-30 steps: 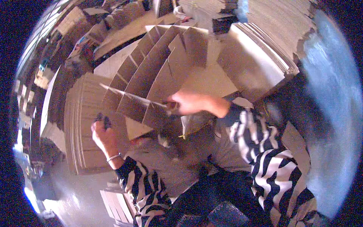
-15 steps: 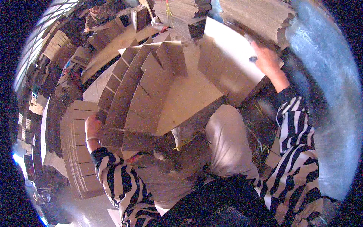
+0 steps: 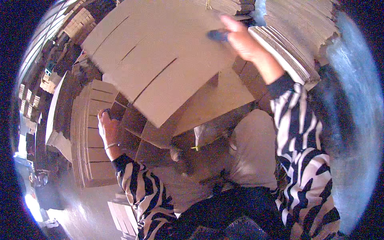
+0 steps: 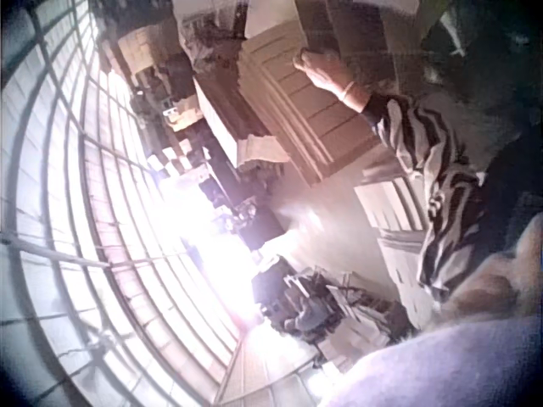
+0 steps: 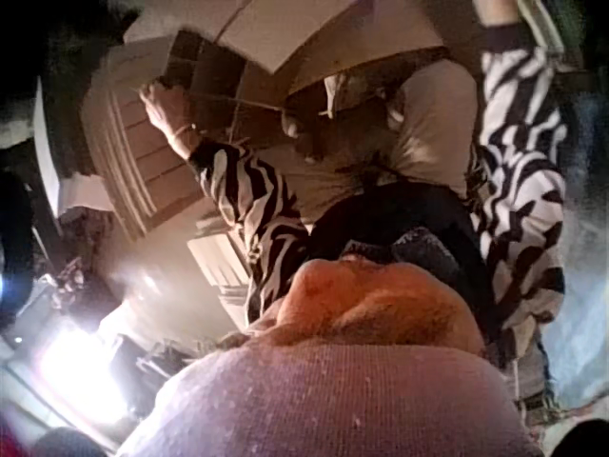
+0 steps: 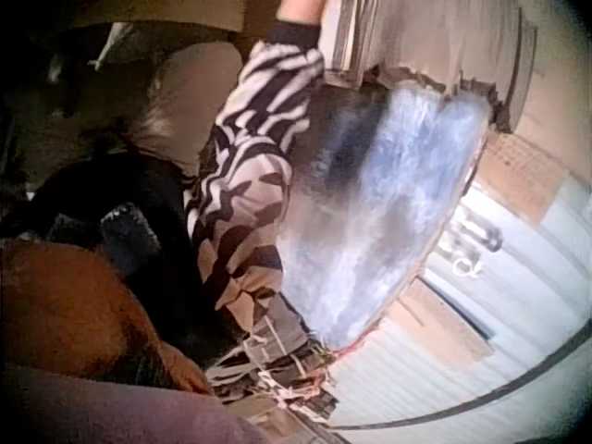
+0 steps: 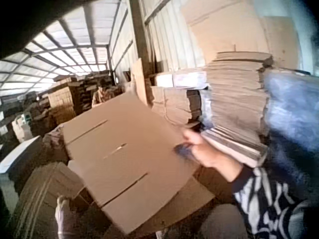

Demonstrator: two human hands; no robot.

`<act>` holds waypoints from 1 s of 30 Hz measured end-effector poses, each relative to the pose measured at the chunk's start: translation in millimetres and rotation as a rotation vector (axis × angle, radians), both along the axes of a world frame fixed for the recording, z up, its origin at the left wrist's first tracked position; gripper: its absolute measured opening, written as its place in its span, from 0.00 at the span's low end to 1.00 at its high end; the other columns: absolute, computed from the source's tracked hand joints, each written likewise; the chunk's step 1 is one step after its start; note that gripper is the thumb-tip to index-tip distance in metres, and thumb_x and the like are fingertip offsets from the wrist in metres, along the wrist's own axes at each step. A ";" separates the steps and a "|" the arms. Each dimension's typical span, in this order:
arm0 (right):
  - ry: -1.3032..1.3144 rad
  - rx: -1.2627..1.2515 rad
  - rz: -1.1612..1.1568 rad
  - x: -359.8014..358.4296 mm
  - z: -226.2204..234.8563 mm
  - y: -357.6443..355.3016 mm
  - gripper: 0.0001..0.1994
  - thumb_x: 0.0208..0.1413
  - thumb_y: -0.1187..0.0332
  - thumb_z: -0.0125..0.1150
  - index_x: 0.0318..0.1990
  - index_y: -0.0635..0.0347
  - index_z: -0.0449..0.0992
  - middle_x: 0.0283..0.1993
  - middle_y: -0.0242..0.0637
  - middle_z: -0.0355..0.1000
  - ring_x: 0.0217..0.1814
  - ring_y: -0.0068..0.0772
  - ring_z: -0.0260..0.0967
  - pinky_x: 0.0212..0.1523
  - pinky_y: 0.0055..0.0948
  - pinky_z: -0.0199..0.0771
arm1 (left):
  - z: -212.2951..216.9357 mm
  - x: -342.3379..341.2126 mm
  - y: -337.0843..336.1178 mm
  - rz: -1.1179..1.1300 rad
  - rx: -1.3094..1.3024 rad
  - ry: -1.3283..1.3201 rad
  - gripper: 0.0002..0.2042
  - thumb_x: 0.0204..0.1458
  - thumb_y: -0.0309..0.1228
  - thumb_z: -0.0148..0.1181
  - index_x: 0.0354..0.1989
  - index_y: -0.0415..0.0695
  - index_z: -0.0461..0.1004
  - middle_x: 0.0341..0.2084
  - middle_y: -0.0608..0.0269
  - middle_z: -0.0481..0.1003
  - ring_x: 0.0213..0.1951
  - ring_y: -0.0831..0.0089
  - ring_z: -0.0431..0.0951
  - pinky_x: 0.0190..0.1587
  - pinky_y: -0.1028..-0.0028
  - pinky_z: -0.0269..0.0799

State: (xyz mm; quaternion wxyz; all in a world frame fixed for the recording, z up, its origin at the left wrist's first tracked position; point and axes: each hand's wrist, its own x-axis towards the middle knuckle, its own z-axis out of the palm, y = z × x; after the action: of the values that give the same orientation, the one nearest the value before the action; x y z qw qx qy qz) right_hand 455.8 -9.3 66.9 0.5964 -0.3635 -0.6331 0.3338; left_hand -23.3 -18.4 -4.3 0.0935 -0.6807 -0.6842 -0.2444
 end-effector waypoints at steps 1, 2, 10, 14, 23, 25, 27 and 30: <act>-0.090 -0.101 0.163 -3.8 -4.1 26.0 0.31 0.57 0.64 0.60 0.65 0.68 0.58 0.56 0.39 0.69 0.55 0.28 0.68 0.57 0.29 0.68 | 1.6 -0.5 2.3 0.013 0.011 -0.001 0.15 0.43 0.24 0.50 0.41 0.35 0.72 0.57 0.46 0.66 0.49 0.47 0.74 0.51 0.57 0.70; -0.113 -0.134 0.110 -52.0 3.6 20.3 0.27 0.57 0.72 0.58 0.64 0.67 0.59 0.55 0.37 0.70 0.53 0.24 0.69 0.52 0.26 0.70 | -3.5 -11.3 0.2 0.056 0.002 0.011 0.15 0.43 0.24 0.50 0.41 0.34 0.72 0.57 0.46 0.66 0.48 0.48 0.74 0.50 0.57 0.70; -0.556 0.149 0.051 -52.0 -1.3 68.2 0.30 0.52 0.65 0.67 0.62 0.61 0.65 0.52 0.39 0.73 0.54 0.25 0.67 0.56 0.27 0.65 | 5.6 15.9 -2.6 0.089 -0.026 -0.006 0.12 0.44 0.26 0.50 0.37 0.35 0.72 0.58 0.46 0.66 0.45 0.47 0.76 0.47 0.56 0.72; -0.650 0.303 0.073 -64.0 42.0 37.4 0.29 0.52 0.65 0.66 0.62 0.61 0.65 0.49 0.41 0.75 0.52 0.29 0.70 0.55 0.28 0.67 | 7.2 19.4 -5.6 0.104 -0.069 0.043 0.12 0.46 0.26 0.50 0.39 0.36 0.73 0.57 0.49 0.67 0.45 0.49 0.76 0.46 0.56 0.72; -0.889 0.118 0.134 -115.2 116.0 -39.4 0.35 0.55 0.71 0.63 0.70 0.55 0.54 0.61 0.40 0.69 0.58 0.28 0.68 0.60 0.27 0.65 | 17.0 3.4 -15.0 0.029 -0.125 -0.041 0.18 0.46 0.27 0.53 0.47 0.38 0.72 0.54 0.52 0.69 0.47 0.49 0.75 0.49 0.58 0.71; -0.912 0.356 0.110 -114.0 95.7 -24.4 0.31 0.52 0.70 0.63 0.65 0.58 0.61 0.54 0.44 0.73 0.54 0.34 0.71 0.56 0.29 0.68 | 32.9 14.5 -29.7 -0.117 -0.192 -0.173 0.20 0.45 0.26 0.53 0.50 0.38 0.71 0.54 0.51 0.70 0.48 0.49 0.74 0.50 0.59 0.70; -0.976 0.453 0.076 -111.5 91.3 -22.3 0.28 0.51 0.72 0.60 0.62 0.58 0.65 0.51 0.47 0.74 0.52 0.41 0.73 0.53 0.33 0.70 | 33.8 20.4 -34.1 -0.240 -0.234 -0.208 0.26 0.42 0.25 0.54 0.56 0.39 0.67 0.53 0.49 0.70 0.50 0.48 0.73 0.51 0.57 0.69; -0.898 0.562 0.042 -110.4 85.4 -7.7 0.29 0.50 0.72 0.61 0.62 0.58 0.65 0.50 0.47 0.74 0.52 0.42 0.73 0.53 0.34 0.71 | 25.3 26.4 -27.5 -0.146 -0.211 -0.118 0.29 0.40 0.25 0.54 0.58 0.40 0.65 0.52 0.49 0.70 0.49 0.47 0.73 0.50 0.55 0.69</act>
State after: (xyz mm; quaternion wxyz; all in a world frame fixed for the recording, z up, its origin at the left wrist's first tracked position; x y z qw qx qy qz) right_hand 345.4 -17.0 152.4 0.3343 -0.2842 -0.8982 -0.0255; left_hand 3.0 -45.9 21.0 -0.0370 -0.7192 -0.6590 -0.2171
